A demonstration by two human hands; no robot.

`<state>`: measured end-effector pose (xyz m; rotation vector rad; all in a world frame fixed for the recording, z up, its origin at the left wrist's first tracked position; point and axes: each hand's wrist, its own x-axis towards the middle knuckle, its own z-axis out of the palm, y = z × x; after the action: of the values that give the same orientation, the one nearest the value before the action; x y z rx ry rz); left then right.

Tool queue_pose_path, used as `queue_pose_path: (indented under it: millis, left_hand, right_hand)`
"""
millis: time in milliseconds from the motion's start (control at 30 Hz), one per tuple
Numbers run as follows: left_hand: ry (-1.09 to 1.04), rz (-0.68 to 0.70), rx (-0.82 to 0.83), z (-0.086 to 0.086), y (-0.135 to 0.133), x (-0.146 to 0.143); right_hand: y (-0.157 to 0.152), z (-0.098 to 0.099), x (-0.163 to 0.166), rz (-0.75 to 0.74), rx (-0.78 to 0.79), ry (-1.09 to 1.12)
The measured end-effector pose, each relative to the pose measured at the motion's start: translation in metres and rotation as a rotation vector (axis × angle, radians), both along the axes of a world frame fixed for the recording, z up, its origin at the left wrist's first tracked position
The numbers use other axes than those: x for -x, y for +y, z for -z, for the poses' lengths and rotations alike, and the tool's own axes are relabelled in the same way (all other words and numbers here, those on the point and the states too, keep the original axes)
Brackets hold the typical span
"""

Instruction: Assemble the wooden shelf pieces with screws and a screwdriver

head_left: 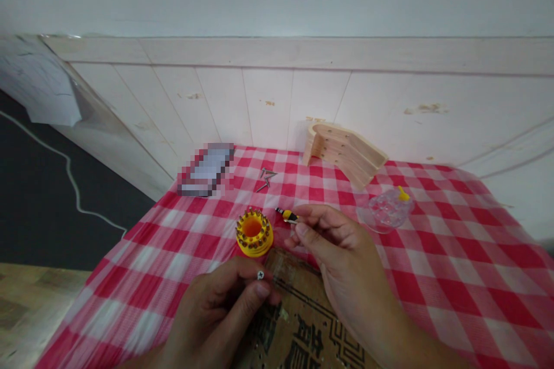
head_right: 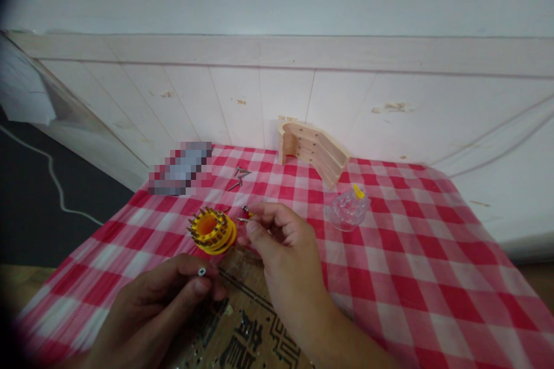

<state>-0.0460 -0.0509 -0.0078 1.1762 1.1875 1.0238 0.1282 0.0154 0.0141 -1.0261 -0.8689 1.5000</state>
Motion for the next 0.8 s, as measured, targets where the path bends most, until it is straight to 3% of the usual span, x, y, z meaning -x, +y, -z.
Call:
queue_pose_path:
  millis: [133, 267, 467, 667, 800]
  left_hand:
    - [-0.017, -0.039, -0.004, -0.003, 0.004, -0.004]
    - [-0.006, -0.051, -0.044, -0.007, 0.007, -0.006]
    - [0.027, -0.074, -0.157, -0.004, 0.005, -0.005]
    - [0.071, -0.053, -0.343, -0.007, 0.002, -0.001]
    - [0.089, -0.144, -0.462, -0.018, 0.010, 0.001]
  right_hand:
    - [-0.002, -0.002, 0.000, -0.024, -0.044, -0.051]
    - [-0.007, -0.004, -0.002, -0.074, -0.208, -0.222]
    - [-0.011, -0.003, -0.001, -0.001, -0.415, -0.508]
    - [-0.012, -0.009, 0.004, 0.015, -0.299, -0.401]
    - [-0.006, -0.020, 0.004, 0.047, -0.202, -0.222]
